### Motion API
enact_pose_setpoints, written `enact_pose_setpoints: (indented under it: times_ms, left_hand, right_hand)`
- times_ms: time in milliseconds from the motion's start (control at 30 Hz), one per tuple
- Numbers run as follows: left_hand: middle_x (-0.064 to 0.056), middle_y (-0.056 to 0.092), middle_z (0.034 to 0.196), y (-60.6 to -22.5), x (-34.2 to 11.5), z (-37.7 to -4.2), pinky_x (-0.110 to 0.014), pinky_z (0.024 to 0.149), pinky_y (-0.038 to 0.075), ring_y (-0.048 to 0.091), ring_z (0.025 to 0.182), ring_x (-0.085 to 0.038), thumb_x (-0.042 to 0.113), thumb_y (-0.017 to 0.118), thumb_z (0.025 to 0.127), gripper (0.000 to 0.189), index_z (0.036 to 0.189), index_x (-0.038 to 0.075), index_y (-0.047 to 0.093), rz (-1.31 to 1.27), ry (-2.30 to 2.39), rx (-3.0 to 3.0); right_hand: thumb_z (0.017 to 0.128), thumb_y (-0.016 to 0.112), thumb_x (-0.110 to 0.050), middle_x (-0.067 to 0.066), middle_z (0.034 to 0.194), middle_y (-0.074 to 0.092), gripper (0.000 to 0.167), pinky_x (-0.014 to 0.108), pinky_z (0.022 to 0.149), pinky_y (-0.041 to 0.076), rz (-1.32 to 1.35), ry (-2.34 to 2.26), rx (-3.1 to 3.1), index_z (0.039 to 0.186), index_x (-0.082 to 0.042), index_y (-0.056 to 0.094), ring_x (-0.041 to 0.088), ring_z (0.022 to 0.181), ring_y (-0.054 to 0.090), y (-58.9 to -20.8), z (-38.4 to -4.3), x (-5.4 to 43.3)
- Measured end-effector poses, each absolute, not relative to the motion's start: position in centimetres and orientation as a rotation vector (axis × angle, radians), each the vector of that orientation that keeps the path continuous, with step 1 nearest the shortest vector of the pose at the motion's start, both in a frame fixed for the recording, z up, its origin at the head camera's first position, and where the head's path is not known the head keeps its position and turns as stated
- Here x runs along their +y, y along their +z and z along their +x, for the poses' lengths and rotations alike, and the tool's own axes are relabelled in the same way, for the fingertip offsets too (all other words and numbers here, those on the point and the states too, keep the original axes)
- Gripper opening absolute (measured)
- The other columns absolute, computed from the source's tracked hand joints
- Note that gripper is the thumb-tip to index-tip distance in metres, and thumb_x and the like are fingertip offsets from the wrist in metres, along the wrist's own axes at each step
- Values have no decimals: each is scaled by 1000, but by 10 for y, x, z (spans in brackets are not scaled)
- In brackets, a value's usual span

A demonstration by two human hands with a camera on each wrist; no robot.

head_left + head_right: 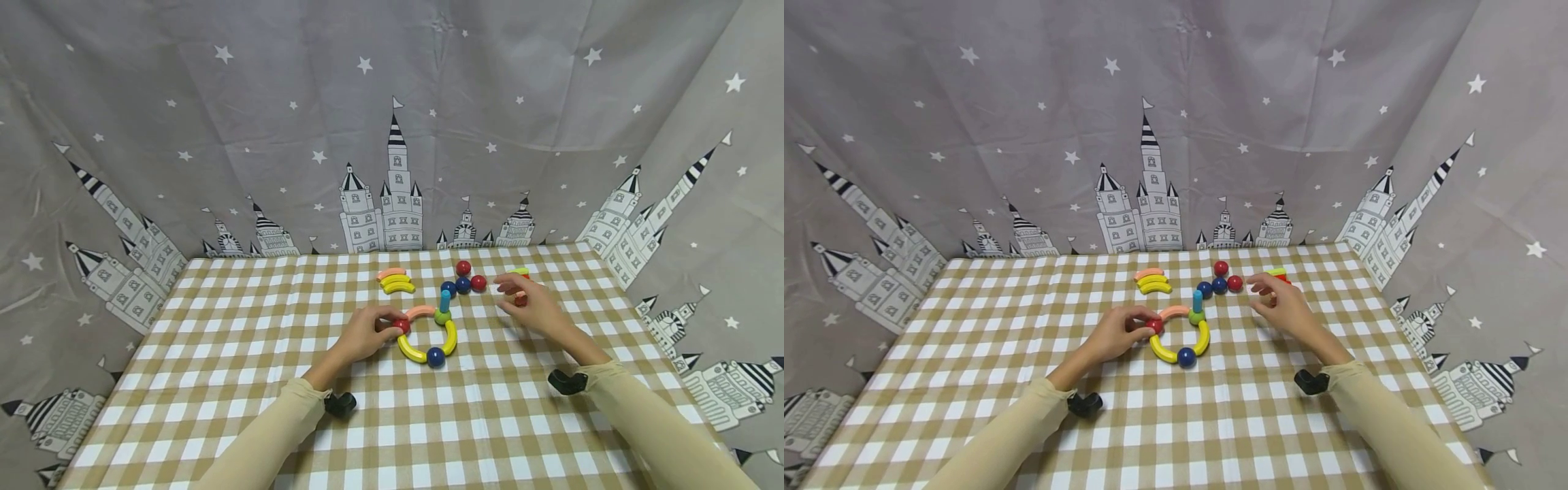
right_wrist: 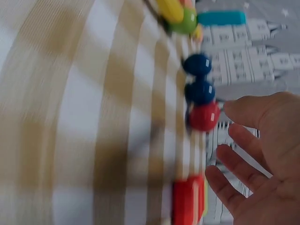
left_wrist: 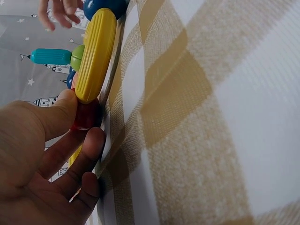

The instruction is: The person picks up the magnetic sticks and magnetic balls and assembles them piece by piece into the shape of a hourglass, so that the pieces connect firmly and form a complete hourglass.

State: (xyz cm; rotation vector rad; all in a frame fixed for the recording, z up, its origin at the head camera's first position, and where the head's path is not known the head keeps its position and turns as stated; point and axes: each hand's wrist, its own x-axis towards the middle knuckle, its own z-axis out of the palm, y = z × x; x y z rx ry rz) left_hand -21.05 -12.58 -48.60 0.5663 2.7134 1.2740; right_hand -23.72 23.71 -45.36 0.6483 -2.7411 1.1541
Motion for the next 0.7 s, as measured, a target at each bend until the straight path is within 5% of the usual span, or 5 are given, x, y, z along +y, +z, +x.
enact_pose_setpoints:
  times_ms: [367, 700]
  left_hand:
    - [1, 74, 111, -485, -127, -210, -27, 66, 50, 61, 75, -10, 17, 79, 93, 21, 114, 19, 77, 545, 1278, 2698]
    - [0, 75, 108, -487, -127, -211, -26, 63, 47, 58, 70, -10, 17, 79, 93, 21, 113, 19, 77, 571, 1271, 2707]
  right_hand:
    - [89, 79, -2, 22, 122, 69, 47, 56, 86, 54, 518, 1053, -2785, 131, 1, 60, 40, 109, 65, -460, -232, 283]
    - [87, 81, -4, 18, 112, 74, 43, 53, 83, 55, 529, 995, -2778, 126, 0, 64, 37, 102, 68, -470, -237, 291]
